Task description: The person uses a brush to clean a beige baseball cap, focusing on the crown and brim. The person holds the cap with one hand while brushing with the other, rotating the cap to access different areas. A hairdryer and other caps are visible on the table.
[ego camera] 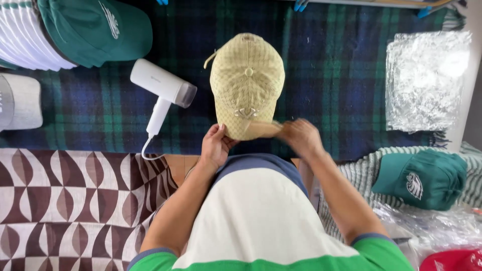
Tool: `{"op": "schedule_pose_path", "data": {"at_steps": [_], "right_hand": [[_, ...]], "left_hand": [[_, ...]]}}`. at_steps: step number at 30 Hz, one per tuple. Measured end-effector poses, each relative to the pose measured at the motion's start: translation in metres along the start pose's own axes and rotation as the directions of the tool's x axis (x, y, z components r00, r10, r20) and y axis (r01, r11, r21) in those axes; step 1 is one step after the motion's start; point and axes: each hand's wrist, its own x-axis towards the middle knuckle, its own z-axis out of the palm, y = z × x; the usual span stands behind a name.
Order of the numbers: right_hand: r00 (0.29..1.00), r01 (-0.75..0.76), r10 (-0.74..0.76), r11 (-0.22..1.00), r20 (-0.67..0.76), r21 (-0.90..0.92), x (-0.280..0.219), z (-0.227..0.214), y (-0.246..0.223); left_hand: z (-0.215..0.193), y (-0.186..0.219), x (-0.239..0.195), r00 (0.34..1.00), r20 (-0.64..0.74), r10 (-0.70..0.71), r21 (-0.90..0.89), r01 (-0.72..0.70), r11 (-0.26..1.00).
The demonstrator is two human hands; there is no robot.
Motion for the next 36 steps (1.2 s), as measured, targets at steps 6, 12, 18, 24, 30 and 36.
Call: {"op": "schedule_pose_path", "data": {"at_steps": [6, 12, 18, 24, 30, 36], "right_hand": [[0.946, -0.323, 0.324, 0.945, 0.020, -0.061, -0.025, -0.018, 0.021], [0.971, -0.236, 0.235, 0.971, 0.036, 0.028, -0.034, -0.018, 0.020], [0.991, -0.128, 0.130, 0.964, -0.004, -0.235, 0.018, -0.030, -0.031], [0.997, 0.076, -0.076, 0.971, 0.009, -0.228, 0.064, -0.035, -0.025], [0.995, -0.098, 0.101, 0.921, -0.013, -0.376, 0.013, -0.054, 0.022], [0.995, 0.046, -0.035, 0.992, 0.093, -0.119, 0.030, -0.028, 0.027]], "left_hand": [[0.003, -0.006, 0.002, 1.000, 0.003, -0.005, -0.040, 0.005, 0.999], [0.000, -0.009, 0.009, 1.000, 0.010, -0.022, -0.052, 0.023, 0.998], [-0.004, -0.007, 0.004, 1.000, 0.004, 0.008, -0.037, -0.008, 0.999], [-0.008, -0.008, 0.004, 0.999, 0.039, 0.013, -0.047, -0.011, 0.999], [0.005, -0.005, 0.002, 1.000, 0.005, 0.031, -0.070, -0.030, 0.997], [-0.003, -0.006, 0.003, 0.999, 0.033, 0.020, -0.043, -0.018, 0.999]]}}
